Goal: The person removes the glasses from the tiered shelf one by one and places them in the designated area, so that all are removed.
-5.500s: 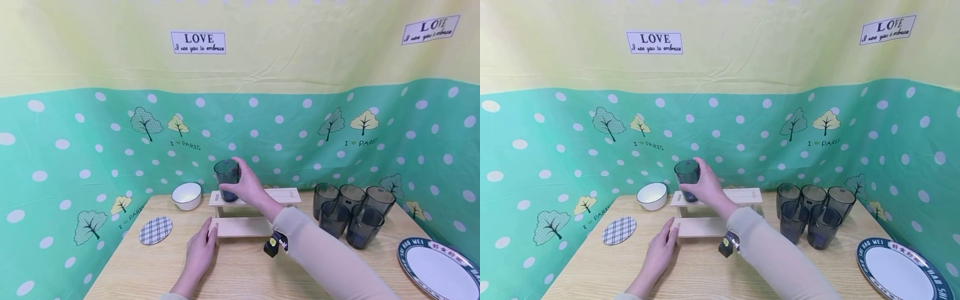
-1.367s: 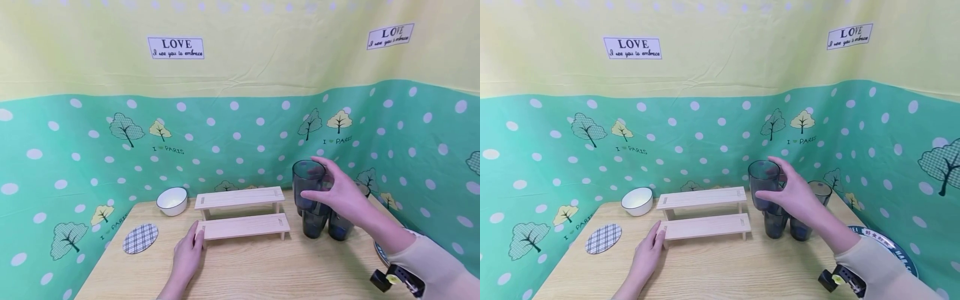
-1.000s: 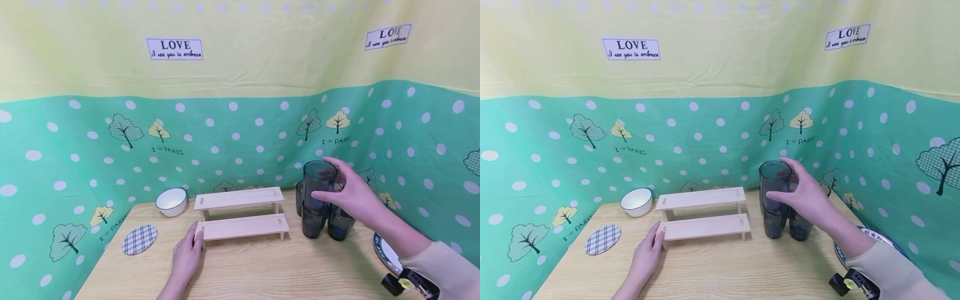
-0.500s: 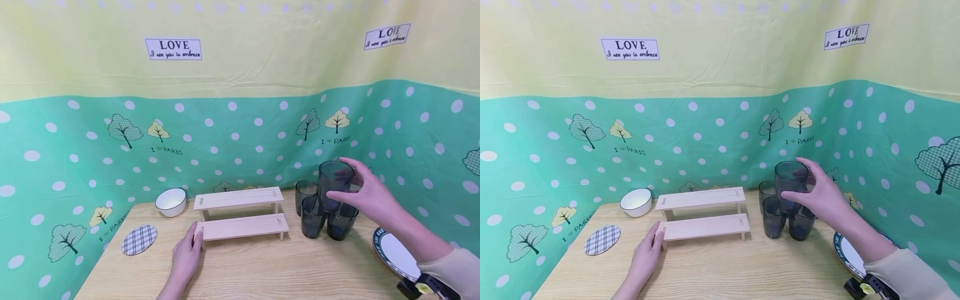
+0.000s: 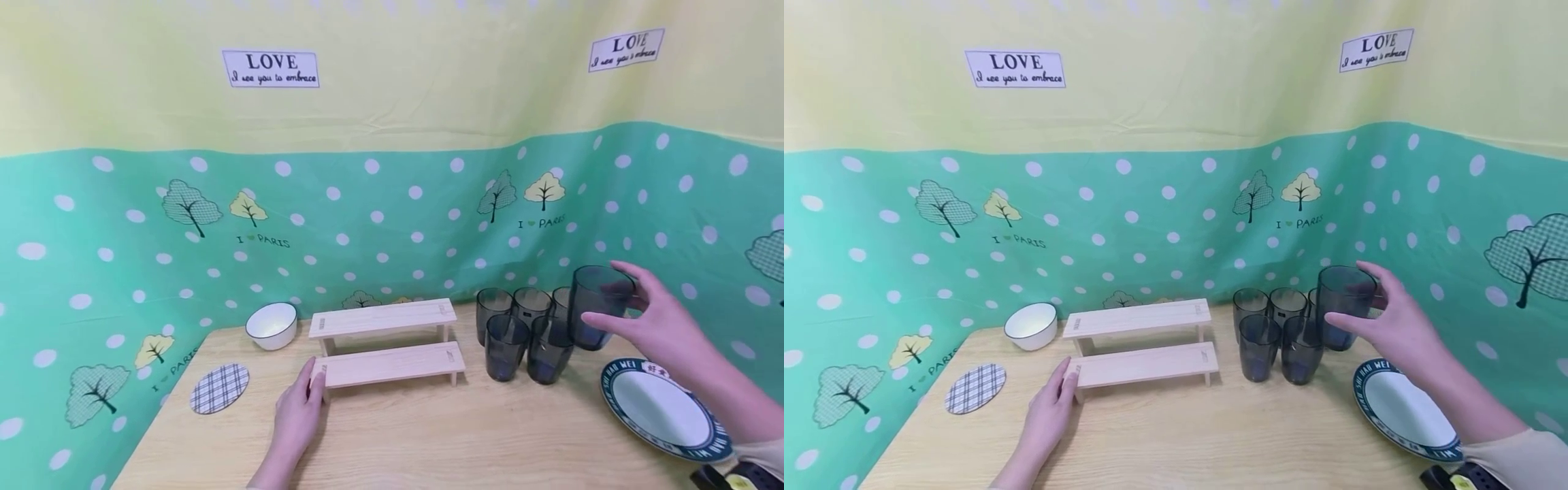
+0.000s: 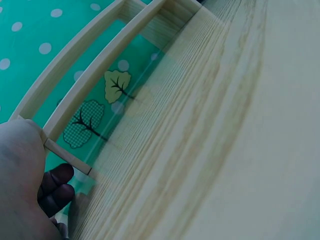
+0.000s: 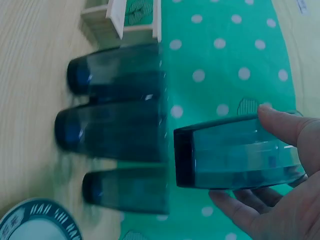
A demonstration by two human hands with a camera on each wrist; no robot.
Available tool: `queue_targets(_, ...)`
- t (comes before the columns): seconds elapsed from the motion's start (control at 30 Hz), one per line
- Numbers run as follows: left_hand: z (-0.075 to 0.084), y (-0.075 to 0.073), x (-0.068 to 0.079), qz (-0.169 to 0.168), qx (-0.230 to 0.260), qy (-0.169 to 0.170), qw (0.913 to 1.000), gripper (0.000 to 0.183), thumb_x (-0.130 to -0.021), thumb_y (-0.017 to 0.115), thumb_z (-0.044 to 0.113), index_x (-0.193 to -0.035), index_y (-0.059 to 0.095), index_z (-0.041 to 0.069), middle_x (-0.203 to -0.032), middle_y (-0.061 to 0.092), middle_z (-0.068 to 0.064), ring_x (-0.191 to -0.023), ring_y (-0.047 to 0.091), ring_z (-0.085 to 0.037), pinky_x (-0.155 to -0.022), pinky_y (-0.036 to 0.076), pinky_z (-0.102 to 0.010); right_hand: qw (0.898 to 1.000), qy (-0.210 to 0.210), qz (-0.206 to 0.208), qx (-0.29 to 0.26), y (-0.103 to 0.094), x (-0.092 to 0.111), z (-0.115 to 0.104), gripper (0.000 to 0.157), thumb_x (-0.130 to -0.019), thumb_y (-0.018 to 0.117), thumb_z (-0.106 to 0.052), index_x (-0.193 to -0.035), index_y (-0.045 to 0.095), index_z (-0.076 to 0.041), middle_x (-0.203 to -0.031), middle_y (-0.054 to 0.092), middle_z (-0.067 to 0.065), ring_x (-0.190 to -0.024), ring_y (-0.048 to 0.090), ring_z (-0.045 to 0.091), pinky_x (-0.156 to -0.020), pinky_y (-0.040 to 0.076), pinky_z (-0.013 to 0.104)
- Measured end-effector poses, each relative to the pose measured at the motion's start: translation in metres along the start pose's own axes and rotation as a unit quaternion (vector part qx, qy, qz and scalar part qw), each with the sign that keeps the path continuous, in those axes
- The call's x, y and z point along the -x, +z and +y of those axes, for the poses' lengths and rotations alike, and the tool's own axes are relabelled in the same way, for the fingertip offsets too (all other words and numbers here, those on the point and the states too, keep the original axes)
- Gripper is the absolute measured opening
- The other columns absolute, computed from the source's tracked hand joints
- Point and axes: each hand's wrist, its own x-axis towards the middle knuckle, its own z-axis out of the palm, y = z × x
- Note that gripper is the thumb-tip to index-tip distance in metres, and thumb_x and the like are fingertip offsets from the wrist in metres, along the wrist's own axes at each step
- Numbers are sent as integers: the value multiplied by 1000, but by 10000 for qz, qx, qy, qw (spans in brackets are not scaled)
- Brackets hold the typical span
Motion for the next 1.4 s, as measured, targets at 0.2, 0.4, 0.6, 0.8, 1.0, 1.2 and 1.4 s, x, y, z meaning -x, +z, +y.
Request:
queue_targets(0.2, 0, -5, -3, 6, -14, 20, 10000, 64, -121, 40, 45, -171, 38, 5, -164, 51, -25, -150, 46, -53, -125, 29, -72, 9990, 263, 187, 300, -9, -4, 24, 125, -97, 84, -55, -178, -1, -15, -167, 26, 45, -145, 29, 72, -101, 35, 89)
queue_targets(0.4, 0, -6, -5, -34, 3, 38, 10000, 66, -121, 38, 47, -171, 37, 4, -163, 53, -25, -151, 46, -51, -126, 29, -71, 9986, 388, 208, 292, -5, -8, 49, 124, -98, 84, -54, -178, -2, -11, -175, 3, 43, -141, 30, 75, -96, 47, 82)
queue_targets(0.6, 1, -5, -5, -64, 17, 11, 10000, 66, -121, 38, 47, -171, 38, 4, -161, 55, -25, -151, 47, -51, -127, 23, -72, 9983, 483, 201, 243, 9, -12, 69, 124, -98, 85, -52, -177, 1, -6, -176, -3, 40, -142, 28, 75, -92, 50, 79)
queue_targets(0.8, 1, -3, -5, -74, -2, -18, 10000, 66, -121, 39, 47, -171, 39, 5, -161, 55, -25, -151, 47, -51, -127, 22, -71, 9982, 560, 131, 172, 22, -12, 81, 125, -98, 85, -50, -176, 0, -3, -174, 2, 43, -149, 18, 75, -103, 34, 89)
queue_targets(1.0, 1, -2, -4, -104, 0, -32, 9999, 65, -121, 39, 46, -171, 38, 5, -163, 53, -24, -151, 46, -51, -127, 22, -71, 9977, 672, 48, 71, 31, -10, 92, 124, -98, 86, -46, -176, 0, -4, -175, -2, 42, -150, 16, 74, -106, 33, 88)
queue_targets(1.2, 2, -2, -2, -124, 28, -59, 9999, 65, -121, 40, 46, -172, 38, 5, -164, 52, -24, -152, 45, -52, -127, 23, -72, 9972, 750, 42, 49, 40, -11, 98, 128, -95, 87, -52, -176, 0, -5, -175, 1, 42, -149, 18, 74, -105, 35, 88)
queue_targets(1.4, 3, -2, -1, -62, -6, -48, 10000, 65, -121, 40, 46, -171, 39, 5, -162, 53, -25, -150, 47, -52, -125, 28, -72, 9972, 741, 14, 92, 45, -11, 102, 130, -94, 87, -56, -177, 0, -5, -178, -10, 35, -151, 12, 75, -105, 31, 90)
